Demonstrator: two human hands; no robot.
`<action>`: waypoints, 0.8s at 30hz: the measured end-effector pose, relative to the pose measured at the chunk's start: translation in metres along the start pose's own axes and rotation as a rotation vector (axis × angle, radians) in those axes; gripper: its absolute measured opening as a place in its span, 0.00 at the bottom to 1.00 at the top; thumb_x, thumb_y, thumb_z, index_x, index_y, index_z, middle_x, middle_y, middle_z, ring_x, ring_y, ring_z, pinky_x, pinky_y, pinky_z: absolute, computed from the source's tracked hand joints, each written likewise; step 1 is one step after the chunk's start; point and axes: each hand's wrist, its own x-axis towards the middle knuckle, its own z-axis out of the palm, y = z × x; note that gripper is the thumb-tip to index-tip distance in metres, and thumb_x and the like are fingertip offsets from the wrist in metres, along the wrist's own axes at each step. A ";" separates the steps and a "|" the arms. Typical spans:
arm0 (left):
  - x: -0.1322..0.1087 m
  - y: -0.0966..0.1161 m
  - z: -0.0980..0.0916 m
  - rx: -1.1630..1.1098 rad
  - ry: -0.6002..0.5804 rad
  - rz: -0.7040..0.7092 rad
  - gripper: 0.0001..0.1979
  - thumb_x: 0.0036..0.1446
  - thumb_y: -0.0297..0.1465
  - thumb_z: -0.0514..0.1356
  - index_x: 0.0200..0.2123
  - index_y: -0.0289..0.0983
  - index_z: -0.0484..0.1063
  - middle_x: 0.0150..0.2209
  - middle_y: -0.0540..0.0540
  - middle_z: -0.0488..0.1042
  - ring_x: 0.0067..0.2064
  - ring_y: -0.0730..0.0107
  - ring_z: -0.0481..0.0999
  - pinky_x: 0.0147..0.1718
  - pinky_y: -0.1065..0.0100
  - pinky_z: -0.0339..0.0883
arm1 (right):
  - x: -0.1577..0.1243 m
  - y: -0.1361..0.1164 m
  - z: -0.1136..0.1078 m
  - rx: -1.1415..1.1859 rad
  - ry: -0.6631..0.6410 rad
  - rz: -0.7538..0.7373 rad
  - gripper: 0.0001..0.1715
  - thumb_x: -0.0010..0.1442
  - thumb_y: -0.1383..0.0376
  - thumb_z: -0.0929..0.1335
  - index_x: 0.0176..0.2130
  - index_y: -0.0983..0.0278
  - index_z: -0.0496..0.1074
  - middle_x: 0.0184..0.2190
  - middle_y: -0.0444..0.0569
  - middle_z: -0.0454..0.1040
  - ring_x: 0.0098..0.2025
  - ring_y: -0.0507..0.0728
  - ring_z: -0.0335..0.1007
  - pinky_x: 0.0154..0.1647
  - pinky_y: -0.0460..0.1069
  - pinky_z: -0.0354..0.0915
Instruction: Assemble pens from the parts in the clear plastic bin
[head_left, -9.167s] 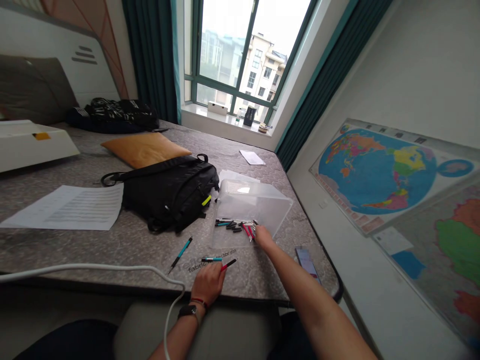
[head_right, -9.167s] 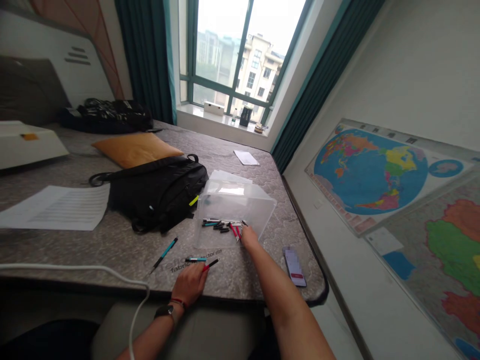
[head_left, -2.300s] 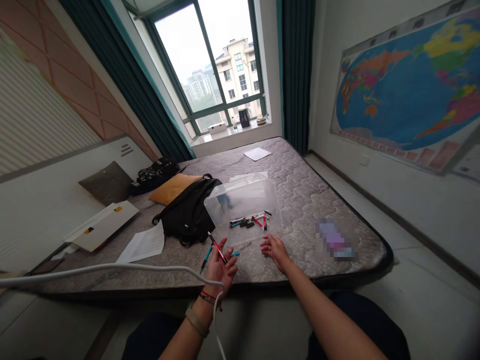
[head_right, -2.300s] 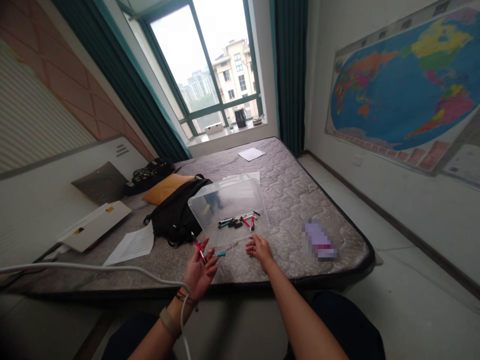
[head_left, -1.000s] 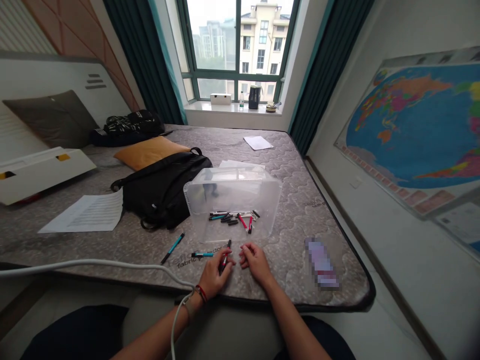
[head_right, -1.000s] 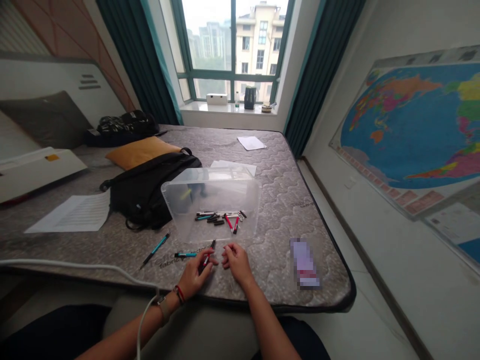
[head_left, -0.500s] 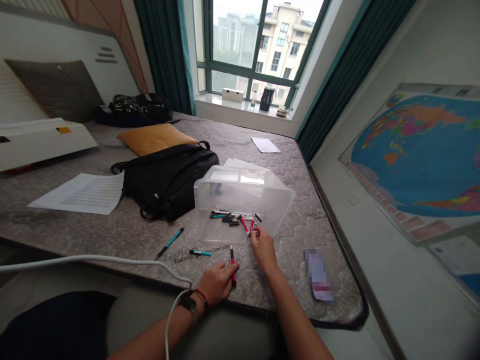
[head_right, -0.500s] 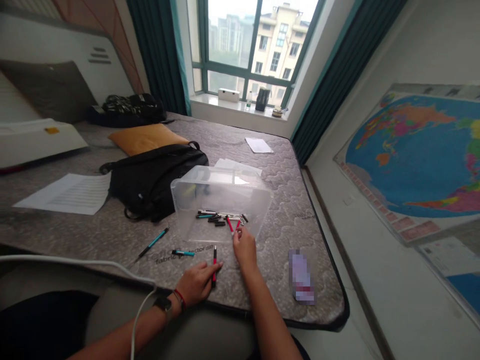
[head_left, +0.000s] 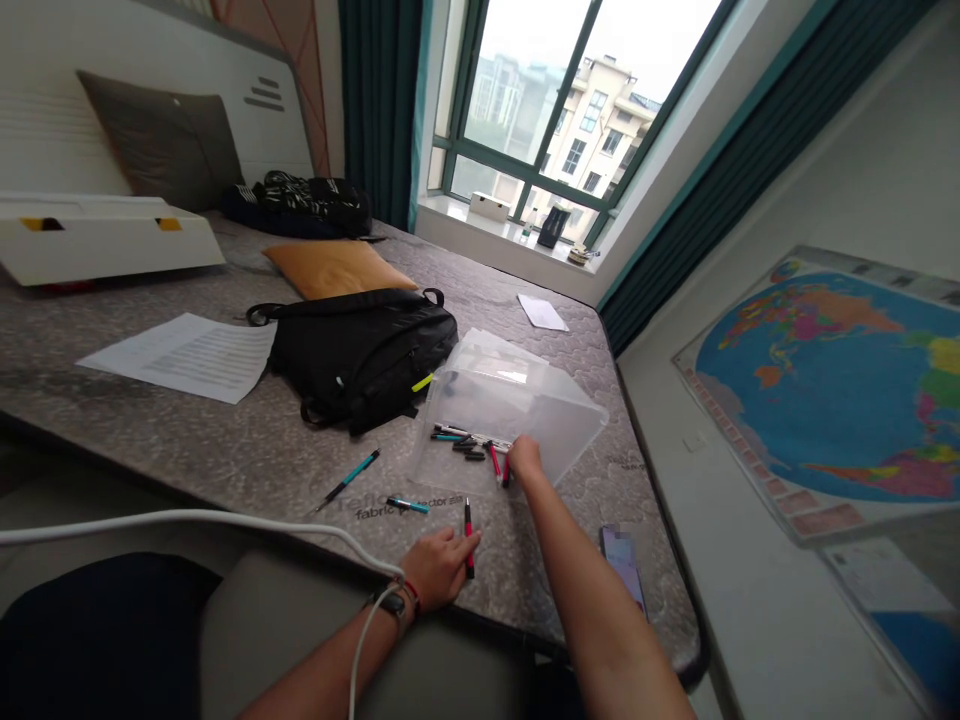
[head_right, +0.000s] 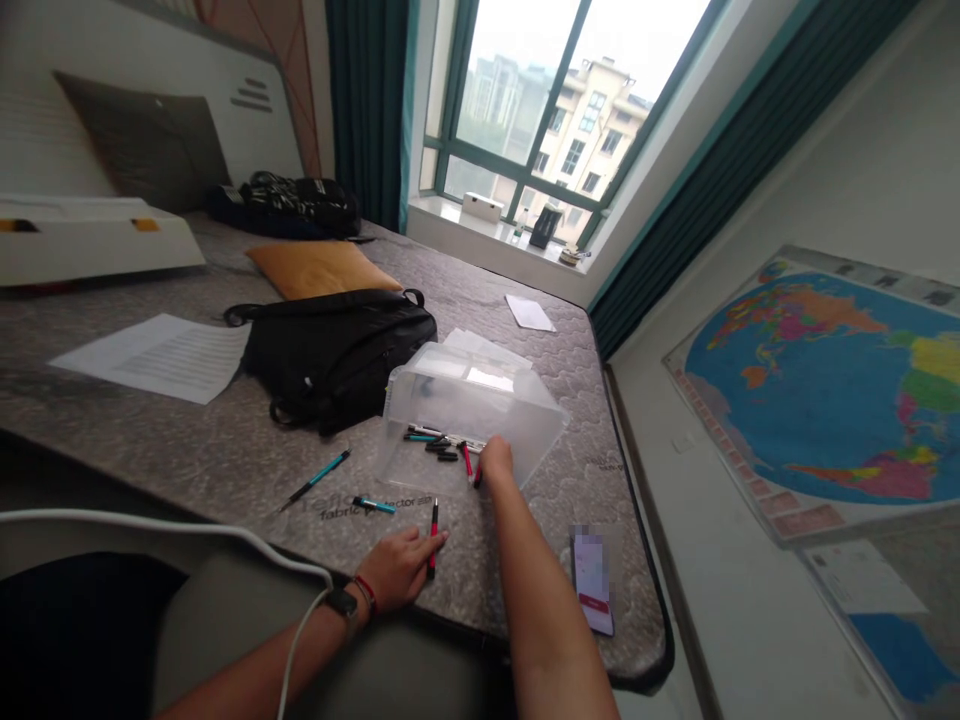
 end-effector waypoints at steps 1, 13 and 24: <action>0.000 0.000 0.001 -0.009 0.005 0.000 0.31 0.53 0.25 0.54 0.62 0.40 0.63 0.42 0.40 0.78 0.43 0.56 0.73 0.40 0.59 0.70 | 0.004 0.000 0.000 -0.007 -0.007 0.001 0.12 0.57 0.70 0.66 0.38 0.72 0.79 0.36 0.67 0.79 0.39 0.63 0.75 0.34 0.48 0.63; 0.000 0.000 -0.001 0.021 -0.019 0.008 0.30 0.54 0.25 0.54 0.62 0.39 0.63 0.44 0.41 0.77 0.42 0.57 0.72 0.39 0.60 0.70 | 0.017 -0.004 -0.002 -0.016 -0.063 -0.044 0.05 0.51 0.72 0.69 0.30 0.70 0.77 0.31 0.62 0.79 0.35 0.60 0.75 0.32 0.47 0.61; 0.000 0.001 -0.006 -0.060 0.016 -0.002 0.22 0.61 0.30 0.52 0.59 0.42 0.67 0.43 0.40 0.77 0.42 0.59 0.73 0.40 0.61 0.69 | -0.140 0.036 0.025 0.749 0.113 -0.166 0.18 0.56 0.50 0.68 0.34 0.63 0.71 0.23 0.45 0.73 0.24 0.56 0.68 0.26 0.48 0.62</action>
